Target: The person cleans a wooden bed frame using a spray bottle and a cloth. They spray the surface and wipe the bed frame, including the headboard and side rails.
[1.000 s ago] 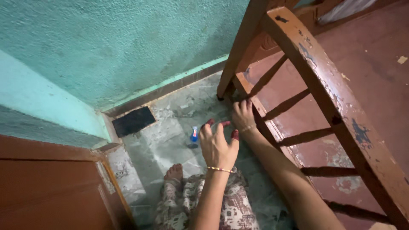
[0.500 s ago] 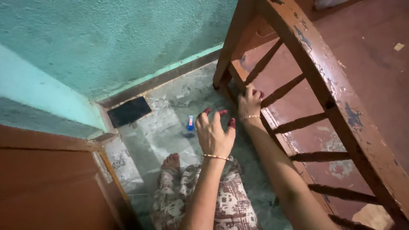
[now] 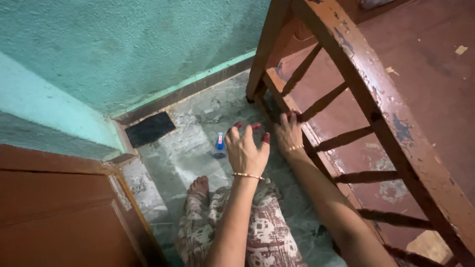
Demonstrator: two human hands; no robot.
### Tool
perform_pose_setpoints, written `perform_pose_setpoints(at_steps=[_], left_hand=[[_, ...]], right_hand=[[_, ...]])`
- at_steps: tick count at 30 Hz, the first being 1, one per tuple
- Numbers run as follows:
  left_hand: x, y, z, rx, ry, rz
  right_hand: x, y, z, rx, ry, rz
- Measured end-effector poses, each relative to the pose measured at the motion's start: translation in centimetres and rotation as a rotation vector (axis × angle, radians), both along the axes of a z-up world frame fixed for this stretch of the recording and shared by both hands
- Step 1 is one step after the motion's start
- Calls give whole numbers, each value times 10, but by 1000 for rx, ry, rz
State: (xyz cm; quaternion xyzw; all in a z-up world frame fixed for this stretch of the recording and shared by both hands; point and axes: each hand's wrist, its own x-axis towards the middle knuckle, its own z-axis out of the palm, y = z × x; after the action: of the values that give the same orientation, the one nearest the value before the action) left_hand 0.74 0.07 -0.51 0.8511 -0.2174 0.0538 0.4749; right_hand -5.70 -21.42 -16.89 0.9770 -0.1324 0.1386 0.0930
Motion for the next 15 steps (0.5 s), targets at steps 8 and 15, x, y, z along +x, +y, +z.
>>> perform_pose_setpoints(at_steps=[8, 15], left_hand=[[-3, 4, -1, 9, 6, -19], [-5, 1, -4, 23, -1, -40]], right_hand=[[-84, 30, 27, -171, -109, -61], [-46, 12, 23, 79, -74, -300]])
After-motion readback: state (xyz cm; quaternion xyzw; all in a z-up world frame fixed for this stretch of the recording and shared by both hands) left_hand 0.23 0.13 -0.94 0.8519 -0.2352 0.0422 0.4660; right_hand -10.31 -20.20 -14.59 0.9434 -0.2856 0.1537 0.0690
